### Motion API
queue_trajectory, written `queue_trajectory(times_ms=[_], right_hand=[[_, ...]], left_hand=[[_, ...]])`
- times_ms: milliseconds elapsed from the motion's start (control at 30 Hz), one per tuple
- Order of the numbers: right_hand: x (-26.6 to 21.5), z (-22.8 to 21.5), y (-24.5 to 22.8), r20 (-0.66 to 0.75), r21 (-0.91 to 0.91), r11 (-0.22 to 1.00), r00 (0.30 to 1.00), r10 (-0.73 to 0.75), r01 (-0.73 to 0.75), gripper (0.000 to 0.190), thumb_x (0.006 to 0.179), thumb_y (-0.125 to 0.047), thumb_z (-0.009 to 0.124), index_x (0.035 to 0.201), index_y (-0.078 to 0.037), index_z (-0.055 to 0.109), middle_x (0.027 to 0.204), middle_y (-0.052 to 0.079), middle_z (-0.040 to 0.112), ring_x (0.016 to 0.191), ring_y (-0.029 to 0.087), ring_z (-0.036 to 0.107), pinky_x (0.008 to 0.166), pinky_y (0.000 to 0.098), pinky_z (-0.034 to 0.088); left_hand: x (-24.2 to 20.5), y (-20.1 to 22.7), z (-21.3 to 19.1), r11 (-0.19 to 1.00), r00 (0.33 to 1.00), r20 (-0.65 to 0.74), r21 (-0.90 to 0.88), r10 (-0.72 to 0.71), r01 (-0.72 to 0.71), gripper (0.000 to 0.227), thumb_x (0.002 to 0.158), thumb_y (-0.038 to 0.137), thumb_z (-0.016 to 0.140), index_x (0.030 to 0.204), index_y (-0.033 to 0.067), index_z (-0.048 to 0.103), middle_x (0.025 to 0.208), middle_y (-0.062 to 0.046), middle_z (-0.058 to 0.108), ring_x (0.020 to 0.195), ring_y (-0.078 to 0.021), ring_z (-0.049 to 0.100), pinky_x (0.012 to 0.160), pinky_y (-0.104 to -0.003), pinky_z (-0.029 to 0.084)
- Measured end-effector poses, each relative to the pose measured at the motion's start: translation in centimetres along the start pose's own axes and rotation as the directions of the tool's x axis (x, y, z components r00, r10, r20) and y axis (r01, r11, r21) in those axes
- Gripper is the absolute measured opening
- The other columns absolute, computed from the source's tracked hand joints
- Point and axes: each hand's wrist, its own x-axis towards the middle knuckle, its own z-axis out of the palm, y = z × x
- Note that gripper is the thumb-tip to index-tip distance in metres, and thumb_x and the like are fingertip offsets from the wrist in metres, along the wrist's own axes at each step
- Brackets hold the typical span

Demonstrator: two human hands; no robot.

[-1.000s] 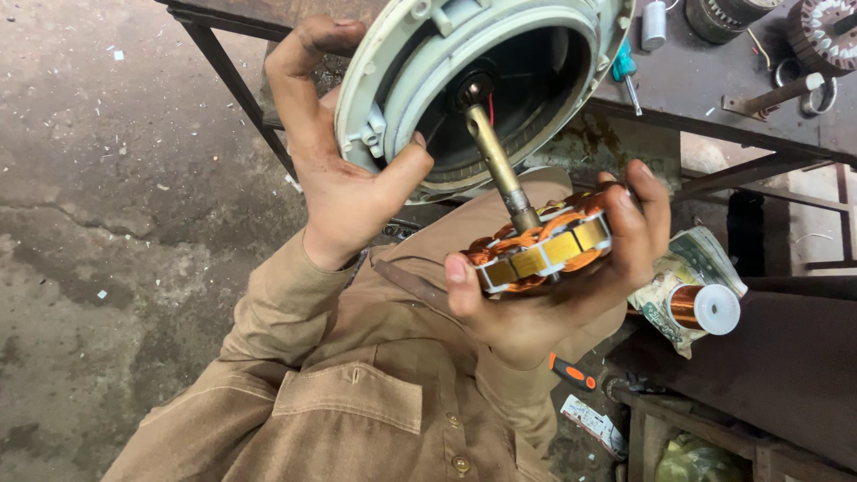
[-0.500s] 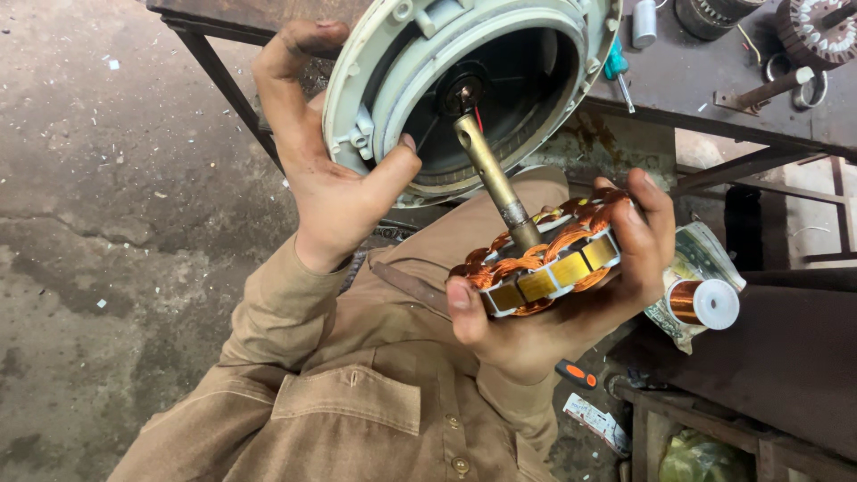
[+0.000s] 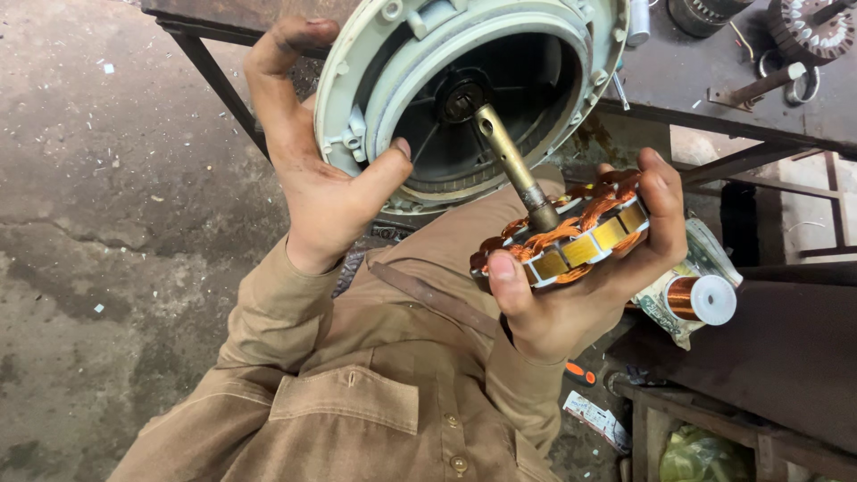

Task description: The person uses a flat metal tool to press copper windings into the slots of a motor rotor while seated. They then insert the rotor into a motor housing and tap it with a hammer to seat it.

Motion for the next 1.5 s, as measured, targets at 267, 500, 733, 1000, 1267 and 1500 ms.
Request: queue_trajectory(times_ms=[267,500,733,1000,1267,1500], right_hand=[[0.1,-0.2,-0.3,0.065,-0.154,0.987,0.997,-0.044,0.053,0.093,0.086,-0.040,0.089,0.155,-0.015,0.033,0.155,0.013,0.036,0.143,0.024,0.040,0.120,0.0376,0.038],[0.6,0.4,-0.3,0.076,-0.230,0.969,0.994,-0.081,0.096,0.095,0.082,-0.035,0.092,0.154,-0.016,0.033,0.156,0.012,0.036,0.141,0.022,0.041,0.116,0.0343,0.040],[1.2,0.6,-1.2,0.116,-0.202,0.977,0.992,-0.048,0.071,0.094,0.085,-0.032,0.096,0.154,-0.014,0.034,0.157,0.012,0.033,0.136,0.021,0.041,0.110,0.0321,0.043],[2.9,1.1,-3.0,0.203,-0.280,0.955,0.978,-0.039,0.096,0.084,0.084,-0.030,0.097,0.148,-0.011,0.046,0.152,0.011,0.036,0.138,0.023,0.042,0.113,0.0350,0.044],[3.5,1.6,-2.4,0.369,-0.452,0.877,0.929,0.020,0.161,0.084,0.071,-0.033,0.100,0.140,-0.012,0.058,0.147,0.014,0.046,0.136,0.036,0.044,0.115,0.0455,0.043],[1.2,1.6,1.1,0.343,-0.515,0.853,0.932,0.117,0.083,0.084,0.065,-0.035,0.099,0.138,-0.012,0.062,0.143,0.016,0.052,0.131,0.038,0.051,0.109,0.0484,0.046]], left_hand=[[0.0,0.3,0.6,0.997,0.999,0.045,-0.072,0.005,-0.002,0.076,0.091,-0.013,0.072,0.151,0.0065,0.029,0.149,0.000,0.032,0.130,-0.0100,0.054,0.105,-0.025,0.056],[0.0,0.7,0.5,0.998,0.998,0.050,-0.043,-0.046,0.048,0.075,0.089,-0.013,0.072,0.150,0.0024,0.030,0.149,-0.002,0.032,0.124,-0.0135,0.059,0.100,-0.025,0.057],[-0.1,0.7,0.7,0.996,0.996,0.070,-0.063,-0.059,0.064,0.077,0.090,-0.013,0.073,0.151,0.0039,0.030,0.151,-0.003,0.034,0.125,-0.0133,0.058,0.099,-0.023,0.054],[-0.8,0.3,1.3,0.979,0.983,0.086,-0.114,-0.160,0.169,0.073,0.088,-0.014,0.066,0.150,0.0025,0.031,0.150,-0.006,0.036,0.124,-0.0153,0.065,0.103,-0.026,0.057],[-4.2,-2.0,1.4,0.845,0.908,0.036,-0.351,-0.418,0.403,0.075,0.084,-0.013,0.069,0.149,0.0037,0.035,0.142,-0.011,0.049,0.128,-0.0184,0.061,0.111,-0.031,0.053],[-8.5,-5.6,2.8,0.657,0.769,0.044,-0.490,-0.638,0.573,0.084,0.072,-0.011,0.070,0.149,0.0070,0.039,0.141,-0.010,0.053,0.130,-0.0202,0.058,0.107,-0.033,0.052]])
